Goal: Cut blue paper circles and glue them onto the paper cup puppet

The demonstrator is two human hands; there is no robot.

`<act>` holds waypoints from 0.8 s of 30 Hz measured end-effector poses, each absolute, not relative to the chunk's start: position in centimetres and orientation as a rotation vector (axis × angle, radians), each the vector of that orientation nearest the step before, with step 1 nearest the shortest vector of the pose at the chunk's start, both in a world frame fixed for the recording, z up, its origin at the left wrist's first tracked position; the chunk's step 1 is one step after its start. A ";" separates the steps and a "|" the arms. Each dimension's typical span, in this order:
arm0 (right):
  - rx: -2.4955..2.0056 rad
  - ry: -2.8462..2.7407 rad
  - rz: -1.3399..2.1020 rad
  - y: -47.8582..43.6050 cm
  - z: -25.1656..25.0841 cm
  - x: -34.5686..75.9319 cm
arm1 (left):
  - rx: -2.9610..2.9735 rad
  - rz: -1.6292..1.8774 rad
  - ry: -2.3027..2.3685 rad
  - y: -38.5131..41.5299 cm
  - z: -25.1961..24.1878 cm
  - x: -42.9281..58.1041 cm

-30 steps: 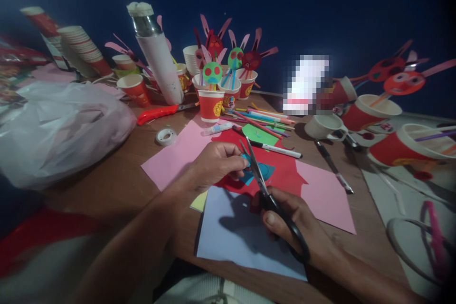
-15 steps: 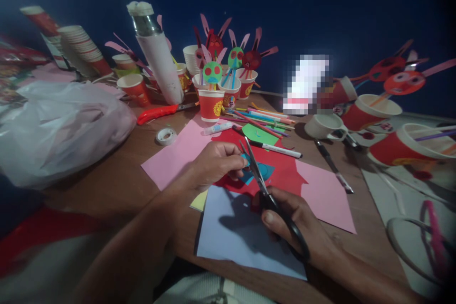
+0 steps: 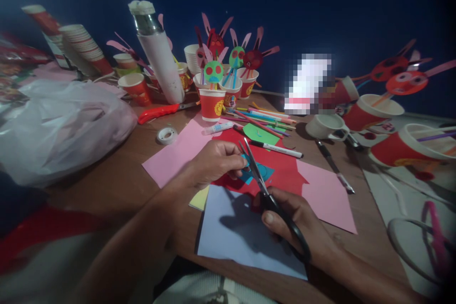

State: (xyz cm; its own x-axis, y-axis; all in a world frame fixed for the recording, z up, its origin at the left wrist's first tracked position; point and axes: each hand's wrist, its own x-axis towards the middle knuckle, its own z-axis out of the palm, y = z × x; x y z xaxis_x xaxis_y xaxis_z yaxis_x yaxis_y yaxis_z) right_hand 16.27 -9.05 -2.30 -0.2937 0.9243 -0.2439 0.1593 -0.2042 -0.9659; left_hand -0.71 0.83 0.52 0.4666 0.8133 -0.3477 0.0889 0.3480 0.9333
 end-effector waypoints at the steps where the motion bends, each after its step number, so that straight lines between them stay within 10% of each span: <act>1: -1.316 -1.419 1.564 -9.1 -2.3 16.3 | 1.135 0.587 0.995 0.9 0.5 -0.7; 24: -1.366 -1.380 1.555 -9.1 -2.3 16.3 | 1.060 0.623 0.981 0.7 0.3 -0.7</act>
State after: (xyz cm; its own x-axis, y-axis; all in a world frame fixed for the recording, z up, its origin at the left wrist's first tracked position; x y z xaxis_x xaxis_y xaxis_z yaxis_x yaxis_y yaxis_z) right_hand 16.32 -9.06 -2.33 -0.2526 0.9267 -0.2782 0.1661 -0.2417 -0.9560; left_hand -0.73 0.73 0.29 0.4529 0.8172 -0.3565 0.0257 0.3877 0.9214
